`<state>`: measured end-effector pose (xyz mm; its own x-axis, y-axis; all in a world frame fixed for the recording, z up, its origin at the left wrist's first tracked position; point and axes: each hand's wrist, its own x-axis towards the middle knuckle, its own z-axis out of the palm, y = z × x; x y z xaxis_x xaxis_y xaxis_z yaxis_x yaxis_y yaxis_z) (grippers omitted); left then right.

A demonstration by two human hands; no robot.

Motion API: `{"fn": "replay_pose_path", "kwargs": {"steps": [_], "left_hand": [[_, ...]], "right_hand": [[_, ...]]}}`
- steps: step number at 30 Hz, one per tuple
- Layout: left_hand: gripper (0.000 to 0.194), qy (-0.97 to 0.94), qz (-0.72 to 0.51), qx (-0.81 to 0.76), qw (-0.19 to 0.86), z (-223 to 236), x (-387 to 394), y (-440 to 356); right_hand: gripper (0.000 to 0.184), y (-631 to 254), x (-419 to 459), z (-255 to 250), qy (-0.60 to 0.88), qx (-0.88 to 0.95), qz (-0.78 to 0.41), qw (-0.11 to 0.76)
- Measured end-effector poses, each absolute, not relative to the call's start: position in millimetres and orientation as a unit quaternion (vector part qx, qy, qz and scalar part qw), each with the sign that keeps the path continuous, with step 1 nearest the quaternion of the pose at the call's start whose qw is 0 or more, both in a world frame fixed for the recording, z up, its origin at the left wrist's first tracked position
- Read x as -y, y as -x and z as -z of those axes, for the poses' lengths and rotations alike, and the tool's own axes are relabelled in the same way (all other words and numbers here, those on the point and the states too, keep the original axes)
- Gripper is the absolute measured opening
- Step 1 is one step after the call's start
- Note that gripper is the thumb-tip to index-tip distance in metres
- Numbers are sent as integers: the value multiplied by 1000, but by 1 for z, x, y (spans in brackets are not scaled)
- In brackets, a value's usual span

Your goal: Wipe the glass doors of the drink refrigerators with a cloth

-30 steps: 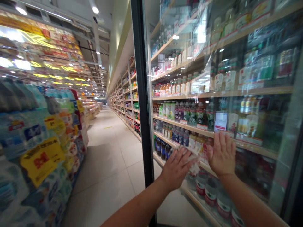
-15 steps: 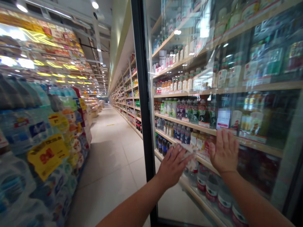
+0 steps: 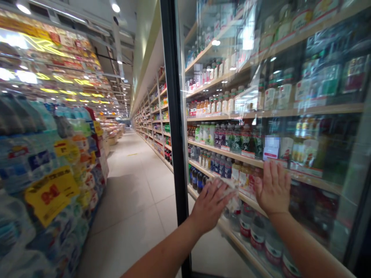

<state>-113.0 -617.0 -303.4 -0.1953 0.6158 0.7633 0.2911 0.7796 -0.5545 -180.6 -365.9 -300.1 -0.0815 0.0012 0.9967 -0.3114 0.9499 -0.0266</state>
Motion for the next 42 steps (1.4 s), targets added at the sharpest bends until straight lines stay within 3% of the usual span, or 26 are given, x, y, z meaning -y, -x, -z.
{"fn": "replay_pose_path", "kwargs": {"steps": [2, 7, 9, 16, 23, 30, 37, 42], "left_hand": [[58, 304, -151, 763, 551, 306, 620, 113], [62, 136, -73, 780, 606, 233, 618, 116], [63, 113, -64, 780, 612, 223, 615, 116], [59, 262, -138, 773, 561, 302, 620, 111], [62, 105, -51, 781, 614, 225, 621, 114], [57, 288, -143, 760, 564, 303, 633, 107], [62, 114, -64, 772, 622, 230, 634, 113], [60, 266, -145, 755, 582, 294, 626, 106]], "right_hand": [[70, 180, 365, 300, -105, 727, -113, 669], [68, 181, 367, 301, -104, 731, -121, 663], [67, 181, 368, 301, -103, 733, -129, 660], [69, 184, 367, 302, -106, 724, -108, 673], [69, 186, 368, 302, -101, 721, -101, 678], [69, 187, 367, 302, -105, 715, -86, 686], [70, 189, 368, 305, -97, 720, -88, 682], [69, 189, 368, 305, -102, 715, -81, 687]]}}
